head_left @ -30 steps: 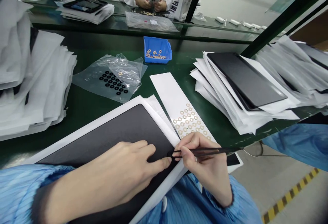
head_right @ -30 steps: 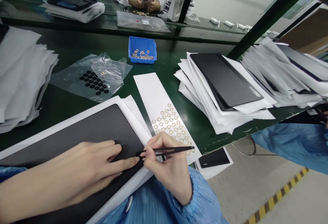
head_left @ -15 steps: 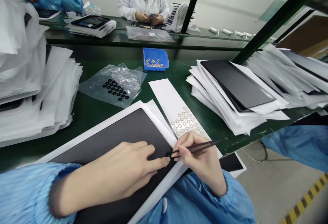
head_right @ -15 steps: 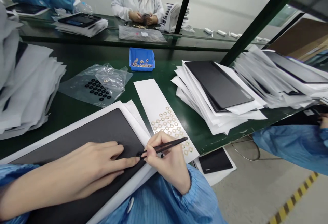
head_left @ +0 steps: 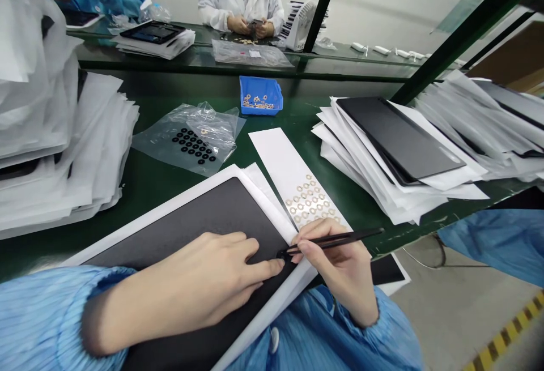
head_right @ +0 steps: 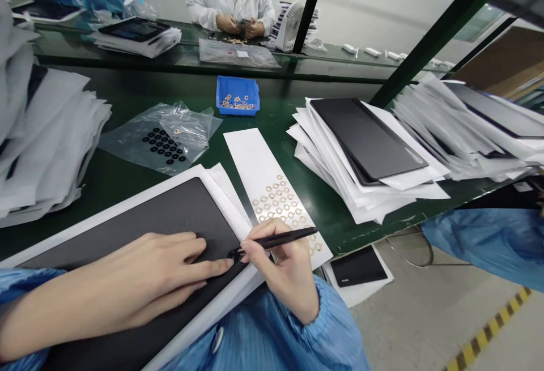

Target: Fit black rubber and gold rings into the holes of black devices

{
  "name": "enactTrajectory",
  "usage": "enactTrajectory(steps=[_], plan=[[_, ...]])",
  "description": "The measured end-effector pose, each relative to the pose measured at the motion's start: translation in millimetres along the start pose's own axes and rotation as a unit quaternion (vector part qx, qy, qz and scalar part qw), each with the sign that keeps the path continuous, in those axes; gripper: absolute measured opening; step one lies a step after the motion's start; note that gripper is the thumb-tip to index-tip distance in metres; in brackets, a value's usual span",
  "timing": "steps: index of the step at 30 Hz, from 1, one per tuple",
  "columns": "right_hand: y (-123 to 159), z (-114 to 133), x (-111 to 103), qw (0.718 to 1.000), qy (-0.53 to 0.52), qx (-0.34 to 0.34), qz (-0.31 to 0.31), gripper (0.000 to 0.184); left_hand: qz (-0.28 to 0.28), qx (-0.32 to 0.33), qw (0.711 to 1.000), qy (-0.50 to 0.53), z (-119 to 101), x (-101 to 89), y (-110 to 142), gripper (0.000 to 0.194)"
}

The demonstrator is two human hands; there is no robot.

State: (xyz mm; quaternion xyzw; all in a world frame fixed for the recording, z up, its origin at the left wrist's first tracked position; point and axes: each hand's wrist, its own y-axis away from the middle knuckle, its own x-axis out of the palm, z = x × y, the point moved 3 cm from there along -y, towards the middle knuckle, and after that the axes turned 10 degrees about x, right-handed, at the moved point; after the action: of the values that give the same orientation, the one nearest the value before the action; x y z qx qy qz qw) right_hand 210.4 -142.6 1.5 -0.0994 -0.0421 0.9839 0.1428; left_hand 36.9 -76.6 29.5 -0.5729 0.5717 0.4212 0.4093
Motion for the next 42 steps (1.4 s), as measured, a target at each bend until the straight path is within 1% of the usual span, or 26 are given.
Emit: enactTrajectory(steps=[5,8,11,13,16,18,20,21,23,26,28,29,31,34,37,39,41,42], plan=[[-0.4,1.4,3.0,1.000,0.000,-0.025,-0.004,0.013,0.002,0.003,1.000,0.001,-0.2,-0.4,-0.4,0.039],[2.7,0.3,3.2,1.000,-0.017,-0.008,-0.012,0.017,0.009,0.003,1.000,-0.003,0.1,-1.0,-0.7,0.042],[5.3,2.7,-3.7,0.998,-0.054,0.023,-0.024,0.020,0.014,0.014,1.000,-0.008,-0.3,-2.0,-0.6,0.047],[2.4,11.2,-12.1,0.998,-0.049,0.021,-0.016,0.020,0.013,0.018,1.000,-0.007,-0.5,-2.7,-0.1,0.046],[-16.8,33.2,-23.0,1.000,0.004,0.005,0.015,0.020,0.005,0.023,1.000,-0.010,-0.8,-3.4,0.8,0.043],[-41.6,47.2,-21.6,0.998,0.032,0.011,0.043,0.023,0.006,0.029,0.999,-0.022,-1.3,-3.5,1.1,0.042],[-73.9,56.3,-7.7,0.995,0.048,0.011,0.081,0.026,0.008,0.031,0.999,-0.037,-1.7,-3.7,0.9,0.041],[-91.6,58.4,4.5,0.993,0.056,0.006,0.104,0.027,0.009,0.030,0.999,-0.042,-1.7,-4.0,0.7,0.040],[-126.7,58.4,37.0,0.986,0.069,-0.017,0.149,0.025,0.008,0.030,0.998,-0.048,-1.5,-5.1,0.0,0.039],[-169.3,50.3,94.9,0.972,0.111,-0.031,0.206,0.020,0.003,0.031,0.998,-0.055,-1.2,-6.3,-0.6,0.040],[-186.2,43.0,128.7,0.959,0.151,-0.043,0.234,0.020,-0.005,0.032,0.998,-0.058,-1.6,-5.9,-0.2,0.040],[-191.2,39.2,142.0,0.955,0.165,-0.050,0.243,0.020,-0.009,0.031,0.998,-0.058,-2.0,-5.5,0.2,0.039],[-196.0,31.0,160.7,0.946,0.185,-0.071,0.257,0.021,-0.013,0.030,0.998,-0.056,-2.6,-4.7,1.1,0.037],[-197.6,20.7,172.0,0.935,0.206,-0.098,0.273,0.023,-0.017,0.024,0.998,-0.057,-1.9,-7.4,0.8,0.036],[-198.2,23.7,169.3,0.926,0.219,-0.125,0.281,0.021,-0.019,0.025,0.998,-0.059,-1.4,-12.2,-1.5,0.037],[-197.2,36.6,158.9,0.928,0.223,-0.139,0.264,0.017,-0.019,0.025,0.998,-0.046,-2.7,-8.9,-1.5,0.038],[-193.6,55.1,141.6,0.930,0.240,-0.154,0.233,0.016,-0.036,0.018,0.999,-0.023,-1.6,2.6,3.4,0.038],[-190.7,64.8,131.7,0.922,0.261,-0.173,0.226,0.019,-0.053,0.015,0.998,-0.015,2.5,10.5,7.9,0.039]])
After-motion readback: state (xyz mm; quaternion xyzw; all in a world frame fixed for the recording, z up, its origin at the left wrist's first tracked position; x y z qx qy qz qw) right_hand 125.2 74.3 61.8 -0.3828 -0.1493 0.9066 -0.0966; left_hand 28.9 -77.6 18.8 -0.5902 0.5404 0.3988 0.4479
